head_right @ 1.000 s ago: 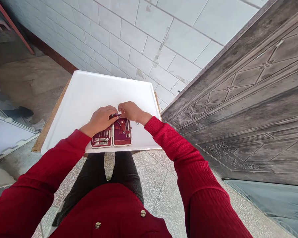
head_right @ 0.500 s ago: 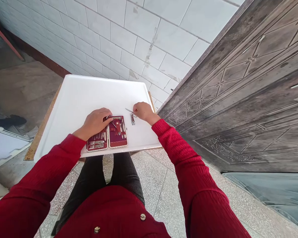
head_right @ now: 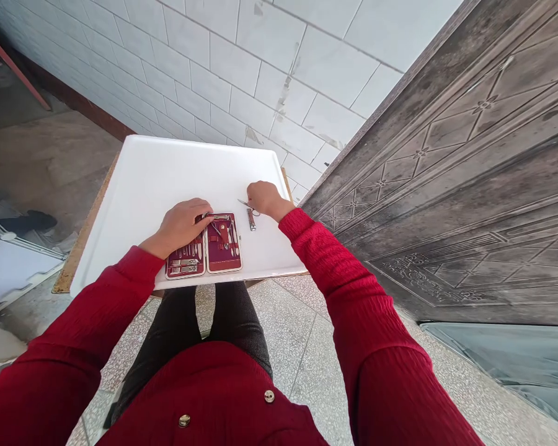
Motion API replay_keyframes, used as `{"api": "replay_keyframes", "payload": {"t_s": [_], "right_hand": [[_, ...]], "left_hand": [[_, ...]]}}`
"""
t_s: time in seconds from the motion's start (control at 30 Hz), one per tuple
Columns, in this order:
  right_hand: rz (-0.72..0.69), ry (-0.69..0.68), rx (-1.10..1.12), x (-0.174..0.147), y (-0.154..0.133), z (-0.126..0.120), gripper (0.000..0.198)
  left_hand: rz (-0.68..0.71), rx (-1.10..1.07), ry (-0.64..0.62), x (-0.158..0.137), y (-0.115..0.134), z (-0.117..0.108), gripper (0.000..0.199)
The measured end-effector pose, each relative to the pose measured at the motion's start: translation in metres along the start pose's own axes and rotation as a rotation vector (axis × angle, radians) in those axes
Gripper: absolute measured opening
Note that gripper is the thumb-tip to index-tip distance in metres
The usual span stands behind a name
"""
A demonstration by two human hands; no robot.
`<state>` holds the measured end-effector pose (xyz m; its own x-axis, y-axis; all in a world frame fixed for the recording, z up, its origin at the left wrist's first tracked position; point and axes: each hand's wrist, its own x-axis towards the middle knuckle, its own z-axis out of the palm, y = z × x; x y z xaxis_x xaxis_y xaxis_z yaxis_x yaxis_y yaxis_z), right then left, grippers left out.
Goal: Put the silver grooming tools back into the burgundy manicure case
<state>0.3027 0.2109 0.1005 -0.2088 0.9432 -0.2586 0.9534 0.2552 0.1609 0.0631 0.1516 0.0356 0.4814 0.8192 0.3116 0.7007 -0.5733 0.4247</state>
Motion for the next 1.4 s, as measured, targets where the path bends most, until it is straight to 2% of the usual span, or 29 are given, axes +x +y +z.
{"api": "replay_keyframes", "payload": {"t_s": [0.3, 0.5, 0.7, 0.83, 0.93, 1.17, 1.4], "right_hand": [[-0.040, -0.024, 0.068, 0.002, 0.003, 0.000, 0.025], [-0.066, -0.090, 0.082, 0.005, 0.003, -0.005, 0.024], [-0.094, -0.025, -0.049, 0.001, -0.002, 0.000, 0.025], [-0.125, -0.044, -0.138, 0.002, -0.008, -0.002, 0.025], [-0.137, -0.058, -0.127, 0.005, -0.007, -0.003, 0.024], [-0.003, 0.005, -0.001, 0.009, 0.008, 0.004, 0.029], [0.056, 0.040, 0.127, 0.008, 0.005, 0.004, 0.027]], "left_hand": [[-0.034, -0.015, 0.019, 0.000, -0.002, 0.001, 0.024], [-0.040, -0.022, 0.032, -0.001, -0.003, 0.001, 0.025], [-0.027, -0.010, 0.029, -0.002, -0.003, 0.001, 0.026], [-0.032, -0.002, 0.028, -0.002, -0.004, 0.002, 0.026], [-0.042, -0.007, 0.025, -0.002, -0.004, 0.002, 0.027], [-0.043, -0.020, 0.020, -0.002, -0.002, 0.000, 0.027], [-0.055, -0.019, 0.035, -0.002, -0.003, 0.001, 0.026]]}}
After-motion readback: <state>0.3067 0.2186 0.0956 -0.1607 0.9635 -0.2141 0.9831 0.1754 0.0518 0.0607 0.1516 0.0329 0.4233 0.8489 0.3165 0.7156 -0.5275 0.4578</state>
